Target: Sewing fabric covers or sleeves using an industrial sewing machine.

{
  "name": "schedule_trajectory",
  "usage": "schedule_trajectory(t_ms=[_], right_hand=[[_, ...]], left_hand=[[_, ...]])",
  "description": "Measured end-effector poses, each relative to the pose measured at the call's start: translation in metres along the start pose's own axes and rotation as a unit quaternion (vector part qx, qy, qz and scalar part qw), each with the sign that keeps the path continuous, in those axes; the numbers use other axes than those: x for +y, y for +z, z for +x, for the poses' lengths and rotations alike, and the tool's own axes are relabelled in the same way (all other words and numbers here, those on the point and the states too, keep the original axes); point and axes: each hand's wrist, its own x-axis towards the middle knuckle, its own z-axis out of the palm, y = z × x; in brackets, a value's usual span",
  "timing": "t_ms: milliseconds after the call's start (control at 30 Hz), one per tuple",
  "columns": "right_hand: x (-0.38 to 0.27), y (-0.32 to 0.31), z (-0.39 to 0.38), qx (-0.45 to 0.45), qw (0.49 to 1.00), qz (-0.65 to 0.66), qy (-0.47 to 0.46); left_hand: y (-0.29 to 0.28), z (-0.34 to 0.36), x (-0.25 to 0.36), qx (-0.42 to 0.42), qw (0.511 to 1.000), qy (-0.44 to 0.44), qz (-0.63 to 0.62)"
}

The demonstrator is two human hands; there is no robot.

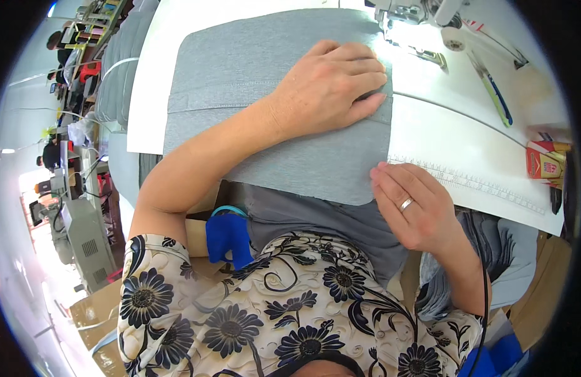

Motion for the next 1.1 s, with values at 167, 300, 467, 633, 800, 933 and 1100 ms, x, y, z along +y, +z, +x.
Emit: schedule_trajectory(t_ms=[167, 300, 467, 633, 800, 933, 1100], right_hand=[[0.000, 0.004, 0.003, -0.005, 1.000, 0.007, -0.001], [-0.002, 0.004, 0.009, -0.017, 1.000, 0.007, 0.002], [0.006, 0.008, 0.016, -0.015, 1.000, -0.005, 0.010], [0.010, 0.007, 0.018, -0.023, 0.999, 0.010, 0.034], [0.013, 0.008, 0.027, -0.002, 0.998, 0.000, 0.065], [0.015, 0.013, 0.025, 0.009, 0.998, -0.001, 0.066], [0.014, 0.015, 0.030, 0.018, 0.998, 0.013, 0.064]], left_hand=[[0.001, -0.005, -0.002, -0.014, 1.000, -0.021, -0.006], [0.000, -0.004, -0.011, -0.010, 1.000, -0.015, -0.013], [0.002, 0.000, -0.026, 0.003, 1.000, 0.000, -0.008], [0.004, 0.005, -0.031, -0.017, 1.000, -0.012, -0.009], [0.006, 0.010, -0.041, 0.016, 1.000, -0.011, -0.017], [0.003, 0.005, -0.026, 0.024, 0.999, -0.028, -0.010], [0.002, -0.007, -0.013, 0.050, 0.997, -0.034, -0.043]])
